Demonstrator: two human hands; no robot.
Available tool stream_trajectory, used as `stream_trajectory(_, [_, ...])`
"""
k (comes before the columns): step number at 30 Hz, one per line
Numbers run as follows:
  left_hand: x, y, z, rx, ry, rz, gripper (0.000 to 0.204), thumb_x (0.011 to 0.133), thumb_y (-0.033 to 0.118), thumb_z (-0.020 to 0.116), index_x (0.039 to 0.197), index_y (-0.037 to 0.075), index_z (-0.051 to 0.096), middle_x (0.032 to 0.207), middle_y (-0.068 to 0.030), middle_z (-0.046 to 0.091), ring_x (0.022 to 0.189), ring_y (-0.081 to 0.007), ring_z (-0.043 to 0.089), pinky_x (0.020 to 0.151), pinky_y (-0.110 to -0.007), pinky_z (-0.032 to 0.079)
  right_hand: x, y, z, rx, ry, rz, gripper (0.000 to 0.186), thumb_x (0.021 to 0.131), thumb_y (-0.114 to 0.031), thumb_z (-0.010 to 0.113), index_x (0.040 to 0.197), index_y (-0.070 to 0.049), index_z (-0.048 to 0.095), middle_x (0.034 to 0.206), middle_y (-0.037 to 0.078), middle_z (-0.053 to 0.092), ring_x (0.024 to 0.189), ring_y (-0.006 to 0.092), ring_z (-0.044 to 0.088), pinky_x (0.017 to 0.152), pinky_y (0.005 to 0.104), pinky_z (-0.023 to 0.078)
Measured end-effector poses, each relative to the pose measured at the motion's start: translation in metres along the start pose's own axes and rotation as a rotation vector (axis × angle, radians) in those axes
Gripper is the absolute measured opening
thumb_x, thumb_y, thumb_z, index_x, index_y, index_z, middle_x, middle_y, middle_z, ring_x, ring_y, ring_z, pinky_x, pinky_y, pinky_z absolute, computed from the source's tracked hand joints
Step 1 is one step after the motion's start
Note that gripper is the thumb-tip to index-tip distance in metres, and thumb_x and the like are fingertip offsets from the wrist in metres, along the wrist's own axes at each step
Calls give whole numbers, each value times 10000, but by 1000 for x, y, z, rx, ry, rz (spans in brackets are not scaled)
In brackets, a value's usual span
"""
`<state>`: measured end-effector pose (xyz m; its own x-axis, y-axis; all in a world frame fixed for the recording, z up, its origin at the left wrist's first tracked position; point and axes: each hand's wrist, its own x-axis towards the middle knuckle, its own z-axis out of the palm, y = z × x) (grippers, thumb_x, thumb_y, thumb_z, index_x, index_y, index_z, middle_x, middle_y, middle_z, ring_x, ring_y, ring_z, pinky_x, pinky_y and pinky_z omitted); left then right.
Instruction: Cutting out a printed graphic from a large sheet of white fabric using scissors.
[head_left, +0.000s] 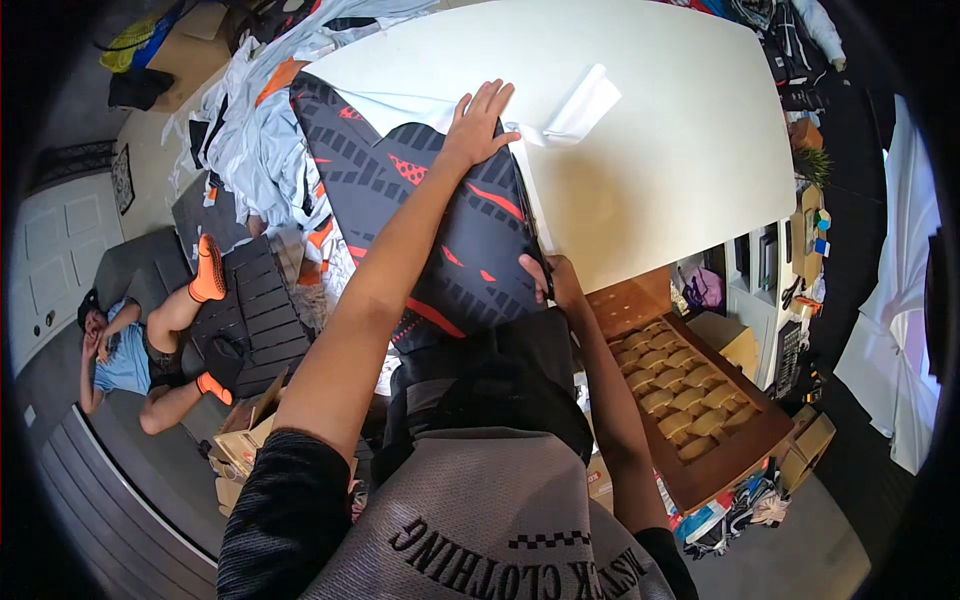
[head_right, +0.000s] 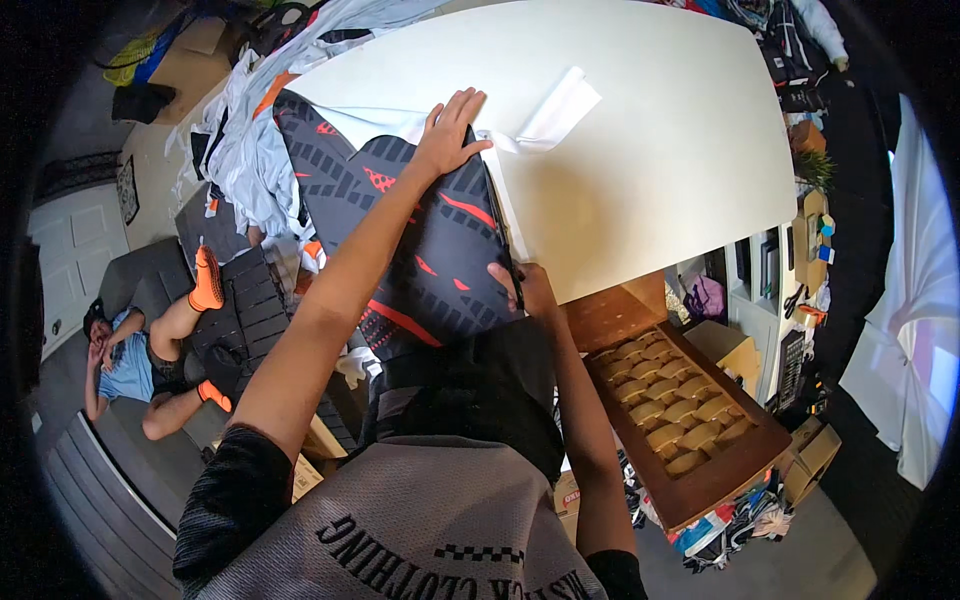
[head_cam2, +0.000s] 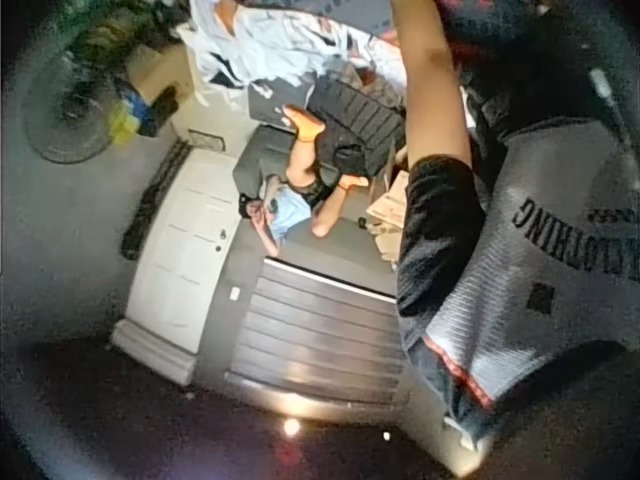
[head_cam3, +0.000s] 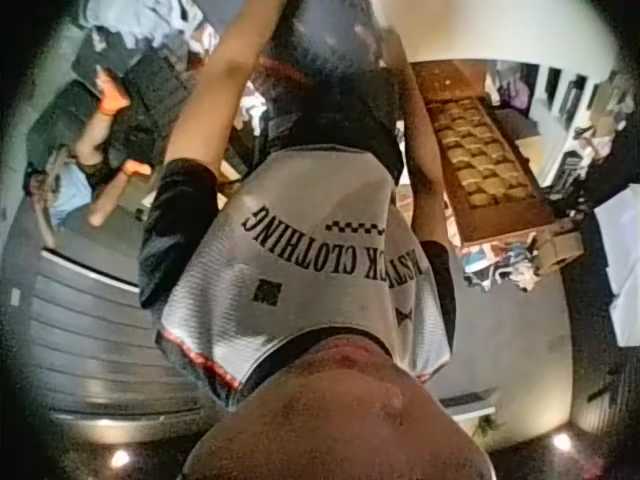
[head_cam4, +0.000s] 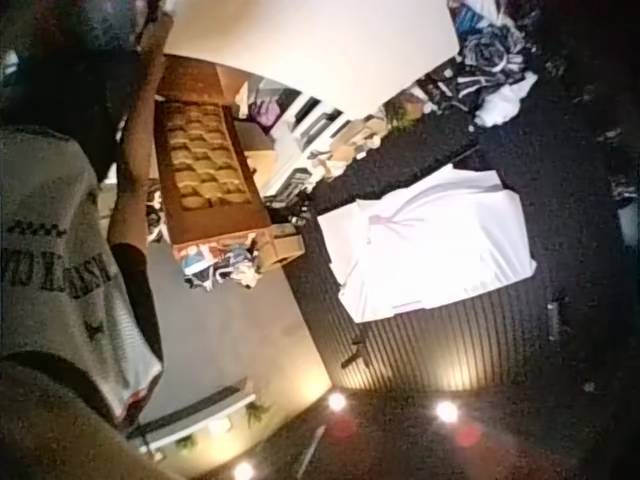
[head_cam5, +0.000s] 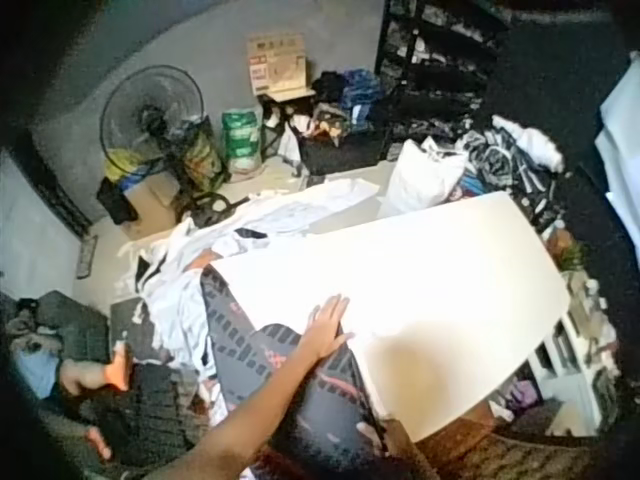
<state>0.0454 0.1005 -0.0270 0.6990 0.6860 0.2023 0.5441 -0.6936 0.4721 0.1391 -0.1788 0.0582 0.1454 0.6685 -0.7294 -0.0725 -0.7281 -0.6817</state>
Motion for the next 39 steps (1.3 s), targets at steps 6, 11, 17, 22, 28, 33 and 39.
stream_trajectory(6, [1, -2, 2, -21, 7, -3, 828, 875, 587, 530, 1524, 156, 250, 1544, -71, 307, 1444, -257, 256, 1135, -474, 224, 5, -1, 0, -71, -2, -6, 402, 904, -346, 662, 674, -31, 566, 504, 34, 507, 409, 128, 463, 440, 254, 381])
stream_trajectory(11, [2, -2, 1, -47, 6, -16, 828, 875, 611, 514, 1520, 160, 258, 1542, -60, 314, 1445, -252, 254, 1128, -471, 234, 2, -6, 0, -105, 7, -30, 399, 909, -344, 658, 685, -28, 562, 502, 36, 513, 405, 133, 468, 440, 256, 388])
stream_trajectory(17, [12, -13, -1, 49, -33, -5, 862, 859, 687, 481, 1510, 160, 279, 1533, -52, 327, 1442, -248, 260, 1129, -462, 241, 3, -5, 2, -42, 34, 2, 408, 874, -351, 695, 668, -19, 577, 473, 28, 476, 395, 128, 443, 414, 264, 358])
stream_trajectory(22, [22, -26, 0, 124, -2, 61, 918, 823, 752, 471, 1502, 161, 294, 1523, -46, 340, 1439, -248, 265, 1137, -450, 238, 2, -3, 0, -90, 5, -87, 355, 918, -305, 647, 729, -14, 577, 493, 36, 499, 394, 131, 456, 419, 259, 372])
stream_trajectory(28, [31, -32, -5, 170, -11, 106, 987, 767, 797, 485, 1496, 157, 298, 1525, -37, 339, 1446, -239, 251, 1140, -413, 231, 2, -5, 0, -113, -1, -51, 350, 921, -297, 643, 727, -13, 579, 497, 35, 497, 391, 129, 449, 419, 254, 369])
stream_trajectory(33, [36, -35, -9, 178, 30, 153, 963, 775, 792, 482, 1484, 163, 320, 1513, -28, 358, 1436, -218, 273, 1139, -398, 233, 2, -6, 0, -67, 18, -34, 426, 884, -375, 681, 675, -14, 592, 458, 11, 465, 404, 125, 436, 439, 253, 351])
stream_trajectory(39, [42, -41, -15, 185, 24, 186, 914, 788, 778, 484, 1470, 184, 349, 1499, -12, 378, 1419, -184, 304, 1125, -379, 249, 8, -6, -1, -79, -5, -26, 402, 908, -320, 657, 653, -23, 565, 474, 25, 479, 396, 128, 447, 428, 254, 376])
